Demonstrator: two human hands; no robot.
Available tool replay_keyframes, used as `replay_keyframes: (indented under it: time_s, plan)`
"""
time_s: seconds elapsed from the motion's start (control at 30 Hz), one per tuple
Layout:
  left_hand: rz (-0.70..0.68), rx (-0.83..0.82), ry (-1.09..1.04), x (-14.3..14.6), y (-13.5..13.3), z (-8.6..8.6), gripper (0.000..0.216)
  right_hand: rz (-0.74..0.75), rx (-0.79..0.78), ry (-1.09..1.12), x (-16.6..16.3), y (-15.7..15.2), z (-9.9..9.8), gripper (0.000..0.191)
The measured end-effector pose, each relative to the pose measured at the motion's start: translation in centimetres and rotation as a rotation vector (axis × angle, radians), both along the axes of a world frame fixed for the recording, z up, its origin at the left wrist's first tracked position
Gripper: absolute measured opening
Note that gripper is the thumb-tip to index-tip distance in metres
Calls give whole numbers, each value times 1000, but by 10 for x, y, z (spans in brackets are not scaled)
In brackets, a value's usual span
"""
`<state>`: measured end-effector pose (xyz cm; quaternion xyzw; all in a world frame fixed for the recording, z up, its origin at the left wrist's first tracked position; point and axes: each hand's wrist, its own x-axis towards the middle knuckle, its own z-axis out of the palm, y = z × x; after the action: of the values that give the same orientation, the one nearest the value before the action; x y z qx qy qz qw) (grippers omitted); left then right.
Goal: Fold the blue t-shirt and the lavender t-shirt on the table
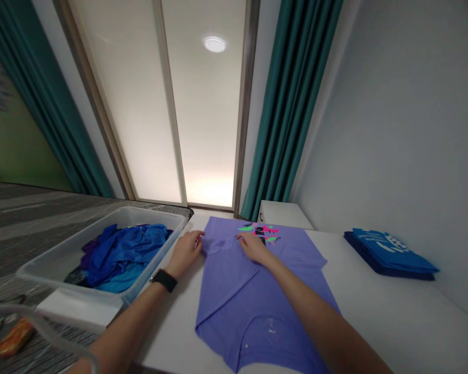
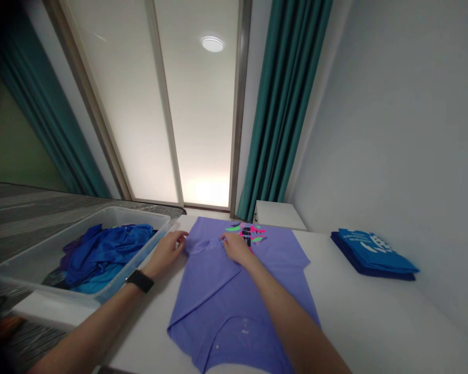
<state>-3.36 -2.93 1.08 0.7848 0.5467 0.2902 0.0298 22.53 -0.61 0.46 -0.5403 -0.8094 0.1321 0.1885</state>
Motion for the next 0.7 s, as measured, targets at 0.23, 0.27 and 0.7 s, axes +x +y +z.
replay_keyframes:
  time_s: [0.23,0.27,0.7]
  plan:
    - [-31,-165,-153,-7,5,-19,29,-13,-6,-84,-28,31,-6,28]
    - [-30,-186,-185,-7,4,-19,30,-13,-9,-93,-30,33,-8,28]
    - [-57,-214,-290,-9,5,-20,29,27,21,-22,-37,34,-20,19]
